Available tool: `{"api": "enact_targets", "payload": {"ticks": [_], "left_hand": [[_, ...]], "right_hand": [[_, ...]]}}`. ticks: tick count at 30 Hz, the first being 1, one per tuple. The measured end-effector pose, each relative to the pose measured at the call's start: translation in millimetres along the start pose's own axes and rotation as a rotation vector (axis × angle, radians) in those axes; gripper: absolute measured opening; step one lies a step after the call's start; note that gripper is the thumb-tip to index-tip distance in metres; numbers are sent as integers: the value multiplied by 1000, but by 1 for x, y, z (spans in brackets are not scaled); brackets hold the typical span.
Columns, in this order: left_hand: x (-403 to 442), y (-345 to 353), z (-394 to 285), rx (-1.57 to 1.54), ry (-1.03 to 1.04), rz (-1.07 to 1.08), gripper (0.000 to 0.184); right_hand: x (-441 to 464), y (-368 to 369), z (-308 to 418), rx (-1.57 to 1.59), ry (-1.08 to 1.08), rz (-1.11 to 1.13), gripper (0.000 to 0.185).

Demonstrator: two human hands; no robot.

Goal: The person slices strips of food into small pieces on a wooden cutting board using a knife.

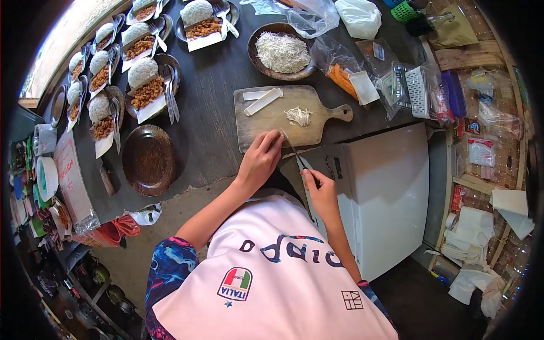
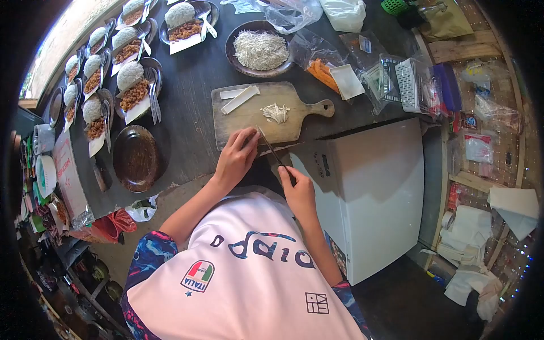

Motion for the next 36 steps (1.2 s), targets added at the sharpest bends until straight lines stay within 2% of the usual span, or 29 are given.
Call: {"api": "enact_targets", "payload": {"ticks": [6,9,12,15,18,21,22,25,28,32,36], "left_hand": [[1,2,-2,45,21,15,43],[1,2,-1,38,5,21,43],[1,3,-3,70,8,42,44],[-1,4,-3,61,-15,27,46],[-1,6,-5,146,23,61,47],[-1,5,-8,166,20,67,48],[-1,4,-9,171,21,59,48],[-2,8,-8,207,28,51,48],[-1,5,-6,149,-24,38,48],[-3,7,-8,196,9,39,48],[1,4,-10,237,12,57,47]], "right_hand": [[-1,-5,3,-97,-4,-48,52],[1,-6,3,-31,21,8,50],[11,0,-6,9,-27,40,48],[29,12,20,123,-192,-8,36],[25,9,35,86,-153,-21,37],[12,1,18,15,-31,11,38],[12,-1,6,-14,-10,7,47],[25,9,8,-12,-188,-68,38],[35,17,18,119,-159,-24,36],[12,4,7,72,-45,-4,35],[25,9,5,59,-140,-36,35]]}}
Point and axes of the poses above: each hand's wrist, its own x-axis towards the middle knuckle, its own y-axis out of the palm, z = x × y, the point moved 10 cm from there along x, towards the middle knuckle
